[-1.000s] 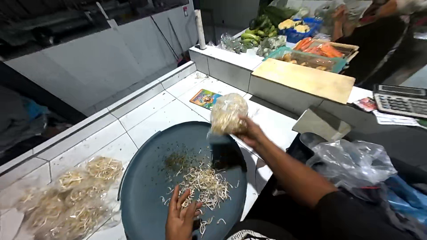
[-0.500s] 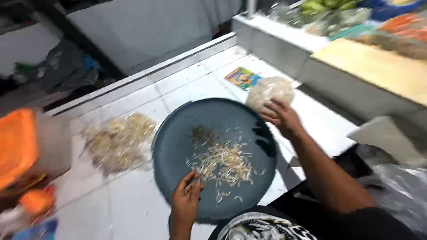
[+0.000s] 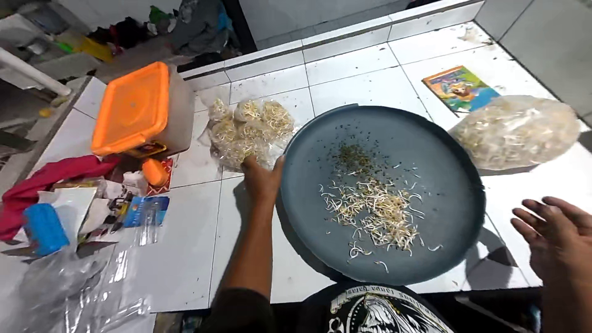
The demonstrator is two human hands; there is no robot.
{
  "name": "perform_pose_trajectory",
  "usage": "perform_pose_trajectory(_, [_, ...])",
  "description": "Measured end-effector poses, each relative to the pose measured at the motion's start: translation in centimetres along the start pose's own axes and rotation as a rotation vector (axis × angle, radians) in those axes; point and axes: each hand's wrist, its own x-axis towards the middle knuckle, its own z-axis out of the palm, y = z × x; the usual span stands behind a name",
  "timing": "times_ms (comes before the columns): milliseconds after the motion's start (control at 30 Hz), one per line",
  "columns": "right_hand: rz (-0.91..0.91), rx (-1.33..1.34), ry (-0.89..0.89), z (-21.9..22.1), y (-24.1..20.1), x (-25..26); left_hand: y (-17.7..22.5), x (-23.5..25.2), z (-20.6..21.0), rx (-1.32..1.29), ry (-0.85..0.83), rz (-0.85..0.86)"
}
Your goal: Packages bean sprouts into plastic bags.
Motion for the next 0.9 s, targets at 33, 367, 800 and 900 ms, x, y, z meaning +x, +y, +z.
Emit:
perform_pose_trajectory(33, [0.007,0.000,0.002,0.2,0.1,-0.5,0.5,1.1,1.0,0.048,-0.035,-0.011])
perform_pose_trajectory(367, [-0.200,-0.211,-0.155,0.8,0.1,-3.1,-1.8,10.3,-8.1,0.111,-0.007,0.087])
perform_pose_trajectory(800, [-0.630,-0.467,-0.879,16.6,-5.4,-8.2,1.2,6.1,-19.2,-0.435,0.131,0.016])
perform_pose_trajectory(900, [-0.583,-0.446,-0.907,16.1,-4.1,-8.2,-0.3,4.5,-19.2,-0.364,0.121,0.117])
